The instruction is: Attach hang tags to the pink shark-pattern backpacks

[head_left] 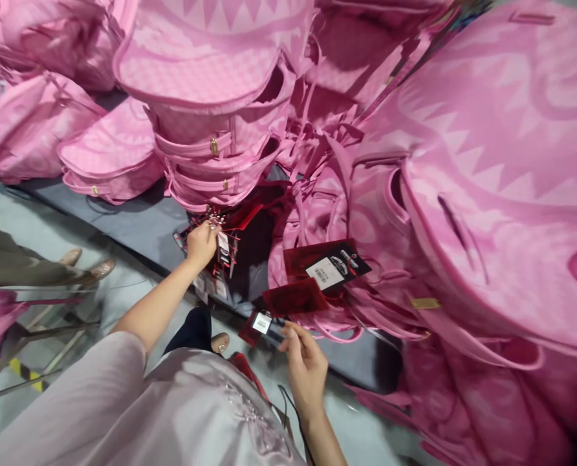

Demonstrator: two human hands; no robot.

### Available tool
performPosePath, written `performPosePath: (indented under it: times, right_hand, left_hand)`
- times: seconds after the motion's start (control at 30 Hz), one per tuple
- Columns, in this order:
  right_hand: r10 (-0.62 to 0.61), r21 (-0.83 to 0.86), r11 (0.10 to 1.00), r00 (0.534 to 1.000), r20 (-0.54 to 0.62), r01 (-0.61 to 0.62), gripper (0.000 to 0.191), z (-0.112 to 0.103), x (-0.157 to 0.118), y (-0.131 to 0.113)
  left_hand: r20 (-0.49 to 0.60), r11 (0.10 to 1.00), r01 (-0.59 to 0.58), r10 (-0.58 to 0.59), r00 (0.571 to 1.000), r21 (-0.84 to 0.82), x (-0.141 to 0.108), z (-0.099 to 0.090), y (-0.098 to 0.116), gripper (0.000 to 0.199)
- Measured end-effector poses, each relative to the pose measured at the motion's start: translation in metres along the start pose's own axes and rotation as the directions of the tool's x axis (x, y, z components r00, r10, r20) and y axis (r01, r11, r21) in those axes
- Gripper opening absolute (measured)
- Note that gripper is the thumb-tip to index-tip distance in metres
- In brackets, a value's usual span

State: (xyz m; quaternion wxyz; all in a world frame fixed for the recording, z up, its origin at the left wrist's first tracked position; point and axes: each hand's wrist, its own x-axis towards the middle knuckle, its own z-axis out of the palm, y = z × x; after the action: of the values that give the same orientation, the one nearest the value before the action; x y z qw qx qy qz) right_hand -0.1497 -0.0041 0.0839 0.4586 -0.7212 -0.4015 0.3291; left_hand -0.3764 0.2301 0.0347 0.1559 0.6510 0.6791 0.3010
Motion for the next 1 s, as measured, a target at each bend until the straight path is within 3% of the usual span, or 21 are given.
performPosePath:
  times: [0.1,0.23,0.33,0.4,0.47,0.53,0.6,0.77,0.87,0.93,1.0]
  right_hand:
    - [-0.017,0.022,1.000,0.987,0.158,0.013,0.032,0.031,0.008,0.000]
    - [0.024,-0.023,1.000,0.950,0.312,-0.018,0.036,0.075,0.035,0.010]
    - [-0.139,-0.198,0.952,0.908,0.396,0.232,0.030,0.130,0.086,0.011]
    - [-0.274,-0.346,0.818,0.840,0.468,0.460,0.032,0.183,0.130,0.001]
    - [-0.352,-0.458,0.628,0.754,0.554,0.629,0.040,0.240,0.170,-0.016]
    - [-0.390,-0.504,0.440,0.664,0.638,0.743,0.045,0.290,0.198,-0.030]
    - [-0.402,-0.519,0.322,0.610,0.683,0.792,0.043,0.325,0.208,-0.039]
    - [-0.439,-0.603,0.290,0.663,0.606,0.743,0.042,0.367,0.198,-0.051]
    - [-0.363,-0.653,0.290,0.712,0.601,0.699,0.046,0.384,0.199,-0.064]
    - [-0.314,-0.669,0.313,0.738,0.597,0.674,0.042,0.389,0.205,-0.072]
    - [-0.300,-0.641,0.355,0.732,0.612,0.681,0.035,0.381,0.210,-0.077]
  left_hand:
    - [-0.150,0.996,0.059,-0.068,0.986,-0.063,-0.011,-0.052,-0.034,0.030]
    - [-0.263,0.974,0.217,-0.227,0.938,-0.066,-0.021,-0.110,-0.078,0.036]
    - [-0.323,0.956,0.256,-0.289,0.901,-0.142,-0.020,-0.139,-0.108,0.038]
    - [-0.369,0.955,0.228,-0.284,0.885,-0.188,-0.015,-0.152,-0.125,0.039]
    - [-0.407,0.961,0.207,-0.265,0.874,-0.181,-0.004,-0.162,-0.141,0.038]
    - [-0.412,0.964,0.202,-0.257,0.874,-0.173,0.010,-0.169,-0.156,0.036]
    - [-0.388,0.959,0.218,-0.274,0.880,-0.183,0.026,-0.175,-0.170,0.034]
    - [-0.310,0.965,0.204,-0.247,0.918,-0.164,0.071,-0.181,-0.194,0.036]
    - [-0.271,0.979,0.162,-0.191,0.944,-0.126,0.100,-0.180,-0.195,0.036]
    - [-0.255,0.987,0.145,-0.160,0.954,-0.076,0.117,-0.176,-0.191,0.036]
    - [-0.255,0.992,0.123,-0.125,0.959,-0.023,0.130,-0.172,-0.185,0.037]
